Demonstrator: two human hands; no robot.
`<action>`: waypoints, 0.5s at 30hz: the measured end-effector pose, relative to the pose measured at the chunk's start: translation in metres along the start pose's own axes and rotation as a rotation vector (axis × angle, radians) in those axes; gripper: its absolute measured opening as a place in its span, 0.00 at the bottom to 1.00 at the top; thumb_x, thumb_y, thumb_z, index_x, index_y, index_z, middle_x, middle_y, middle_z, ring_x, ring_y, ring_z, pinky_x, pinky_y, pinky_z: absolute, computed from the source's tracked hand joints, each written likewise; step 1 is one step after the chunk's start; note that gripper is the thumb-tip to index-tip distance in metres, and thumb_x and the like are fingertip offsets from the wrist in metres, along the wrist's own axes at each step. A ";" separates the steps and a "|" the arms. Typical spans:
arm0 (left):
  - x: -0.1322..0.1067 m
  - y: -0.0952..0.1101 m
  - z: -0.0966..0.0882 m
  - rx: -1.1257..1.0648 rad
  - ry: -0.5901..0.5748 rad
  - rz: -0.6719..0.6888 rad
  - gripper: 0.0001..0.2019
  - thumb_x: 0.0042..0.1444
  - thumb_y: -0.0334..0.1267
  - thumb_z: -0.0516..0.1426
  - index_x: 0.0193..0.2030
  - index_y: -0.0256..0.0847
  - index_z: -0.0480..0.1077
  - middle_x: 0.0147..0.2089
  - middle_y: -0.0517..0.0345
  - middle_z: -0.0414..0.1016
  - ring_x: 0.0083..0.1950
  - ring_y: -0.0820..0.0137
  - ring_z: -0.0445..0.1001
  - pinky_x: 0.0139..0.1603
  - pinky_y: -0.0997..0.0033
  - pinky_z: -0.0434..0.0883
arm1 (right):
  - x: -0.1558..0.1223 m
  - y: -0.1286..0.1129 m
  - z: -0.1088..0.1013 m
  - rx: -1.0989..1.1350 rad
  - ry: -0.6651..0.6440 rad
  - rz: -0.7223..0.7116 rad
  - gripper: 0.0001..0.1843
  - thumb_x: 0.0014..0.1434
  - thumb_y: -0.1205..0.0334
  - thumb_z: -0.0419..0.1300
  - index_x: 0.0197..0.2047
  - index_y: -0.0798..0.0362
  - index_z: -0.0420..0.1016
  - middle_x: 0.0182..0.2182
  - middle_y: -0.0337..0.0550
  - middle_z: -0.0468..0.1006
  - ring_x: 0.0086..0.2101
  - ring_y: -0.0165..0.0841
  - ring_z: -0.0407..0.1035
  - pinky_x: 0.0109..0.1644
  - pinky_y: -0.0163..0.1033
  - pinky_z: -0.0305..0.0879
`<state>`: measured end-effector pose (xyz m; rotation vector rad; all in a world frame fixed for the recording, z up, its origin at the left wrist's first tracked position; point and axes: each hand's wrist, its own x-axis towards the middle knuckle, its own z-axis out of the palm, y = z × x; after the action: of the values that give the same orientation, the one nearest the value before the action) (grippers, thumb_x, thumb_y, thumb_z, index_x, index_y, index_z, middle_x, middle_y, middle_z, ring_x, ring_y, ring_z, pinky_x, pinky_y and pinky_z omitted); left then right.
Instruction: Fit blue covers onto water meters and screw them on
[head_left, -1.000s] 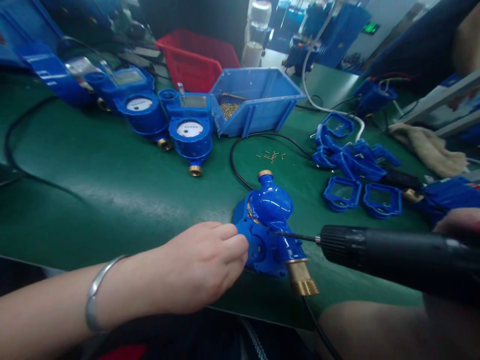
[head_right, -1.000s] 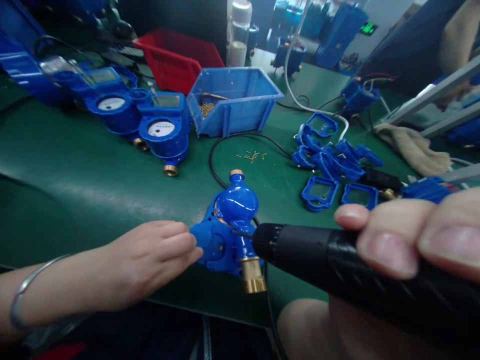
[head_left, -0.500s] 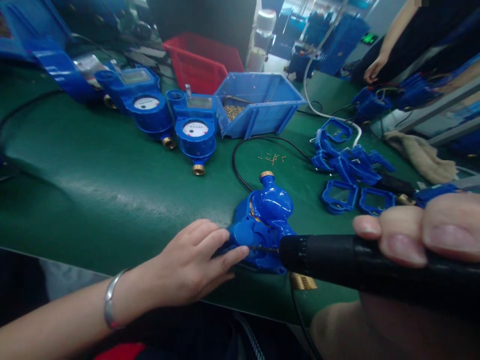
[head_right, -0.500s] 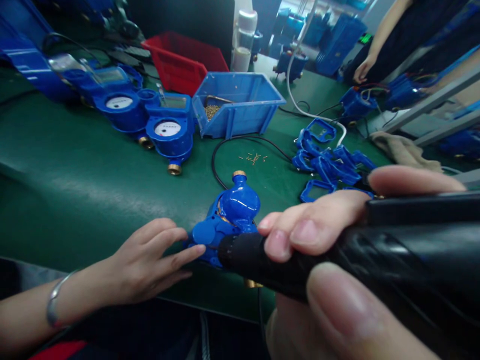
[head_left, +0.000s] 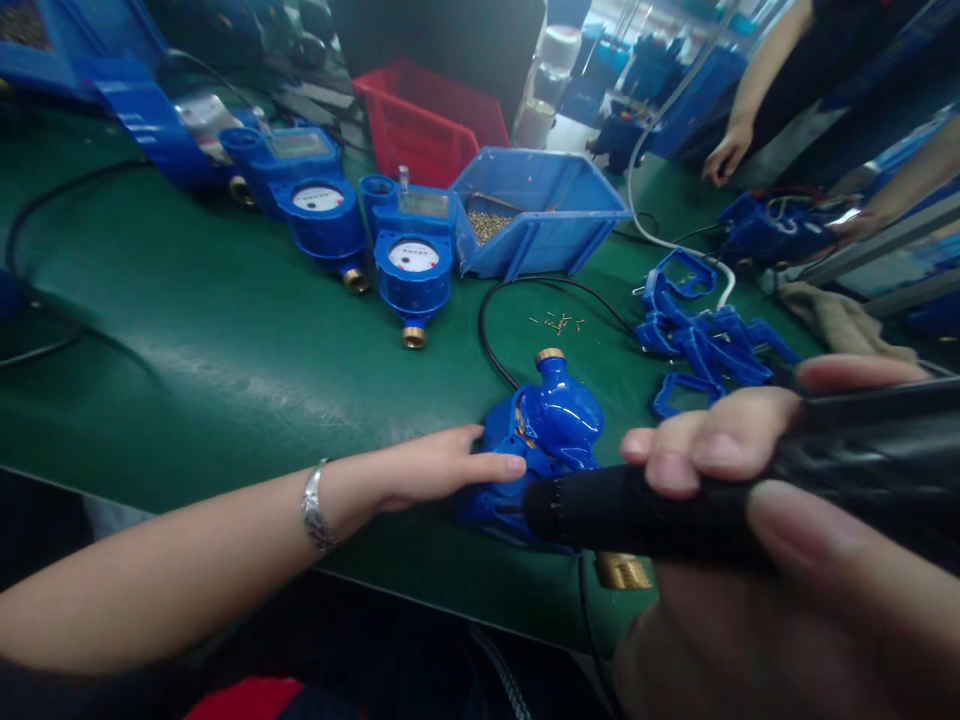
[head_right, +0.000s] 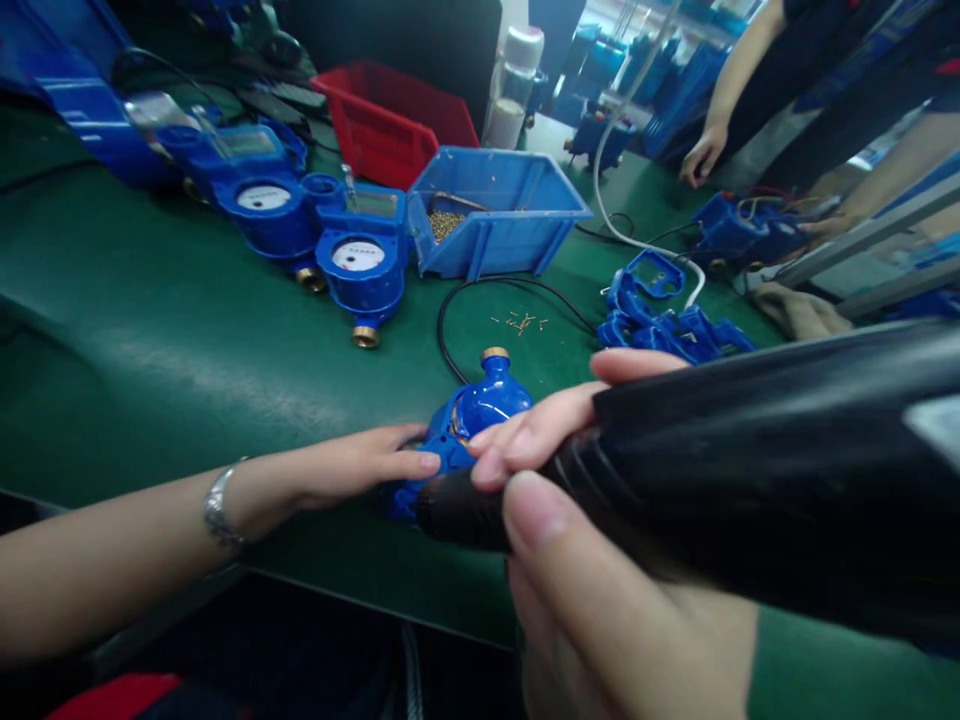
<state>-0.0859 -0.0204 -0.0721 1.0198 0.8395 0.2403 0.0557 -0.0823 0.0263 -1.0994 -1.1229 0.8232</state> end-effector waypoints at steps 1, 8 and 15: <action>0.002 -0.001 0.002 -0.075 -0.015 -0.019 0.31 0.47 0.52 0.60 0.54 0.33 0.65 0.54 0.42 0.72 0.55 0.55 0.70 0.55 0.58 0.65 | 0.001 0.003 0.002 0.092 -0.010 0.019 0.16 0.53 0.69 0.57 0.46 0.49 0.65 0.28 0.35 0.67 0.29 0.30 0.66 0.45 0.40 0.71; 0.001 -0.007 0.023 -0.198 0.235 -0.049 0.25 0.43 0.44 0.58 0.48 0.33 0.64 0.46 0.45 0.74 0.48 0.55 0.72 0.49 0.58 0.67 | -0.004 0.016 0.005 0.143 -0.018 0.047 0.18 0.53 0.75 0.56 0.44 0.46 0.66 0.27 0.31 0.67 0.28 0.28 0.67 0.55 0.47 0.64; 0.001 -0.008 0.024 -0.198 0.271 -0.073 0.30 0.41 0.47 0.58 0.50 0.33 0.61 0.48 0.43 0.73 0.49 0.53 0.71 0.49 0.56 0.67 | -0.007 0.016 0.007 0.142 -0.024 0.042 0.15 0.54 0.71 0.56 0.45 0.48 0.64 0.28 0.33 0.67 0.28 0.29 0.65 0.54 0.47 0.66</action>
<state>-0.0692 -0.0397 -0.0732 0.7798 1.0739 0.3979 0.0477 -0.0826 0.0091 -1.0001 -1.0474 0.9370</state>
